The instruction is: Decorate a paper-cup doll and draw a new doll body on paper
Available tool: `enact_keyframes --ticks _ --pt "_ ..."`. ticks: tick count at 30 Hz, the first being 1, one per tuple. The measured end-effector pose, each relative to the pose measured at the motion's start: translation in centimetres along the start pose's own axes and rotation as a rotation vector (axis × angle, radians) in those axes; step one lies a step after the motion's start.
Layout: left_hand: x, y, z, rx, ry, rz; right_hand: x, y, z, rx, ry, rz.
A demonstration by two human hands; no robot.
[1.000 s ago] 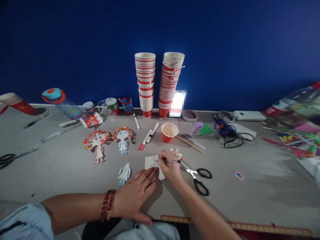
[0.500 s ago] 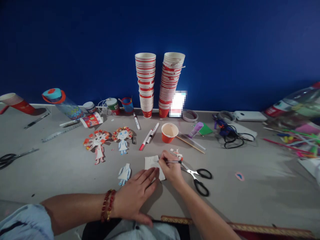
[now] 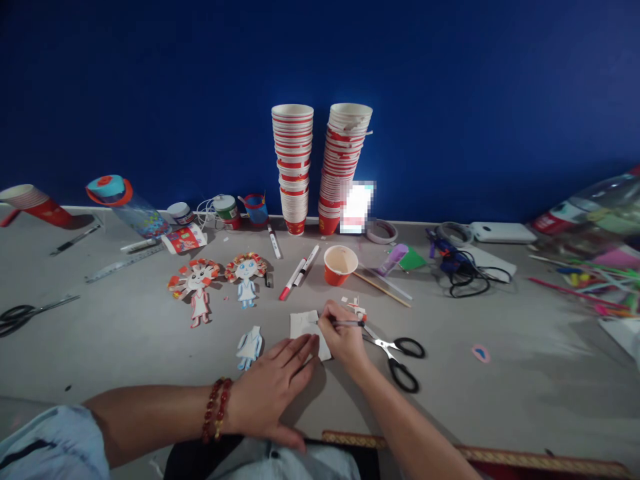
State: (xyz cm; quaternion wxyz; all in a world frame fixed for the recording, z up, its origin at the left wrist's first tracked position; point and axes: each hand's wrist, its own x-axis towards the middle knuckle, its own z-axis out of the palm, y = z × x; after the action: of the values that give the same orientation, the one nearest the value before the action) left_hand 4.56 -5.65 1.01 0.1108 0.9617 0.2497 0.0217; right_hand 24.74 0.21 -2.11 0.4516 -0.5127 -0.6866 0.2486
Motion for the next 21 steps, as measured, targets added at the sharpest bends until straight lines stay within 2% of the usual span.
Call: enact_keyframes --ticks 6,21 --pt "-0.01 -0.01 -0.11 -0.017 -0.027 -0.006 0.00 0.02 0.02 0.016 0.006 0.001" --pt "-0.06 -0.09 0.24 0.019 0.012 0.010 0.06 0.17 0.02 0.027 0.001 0.000"
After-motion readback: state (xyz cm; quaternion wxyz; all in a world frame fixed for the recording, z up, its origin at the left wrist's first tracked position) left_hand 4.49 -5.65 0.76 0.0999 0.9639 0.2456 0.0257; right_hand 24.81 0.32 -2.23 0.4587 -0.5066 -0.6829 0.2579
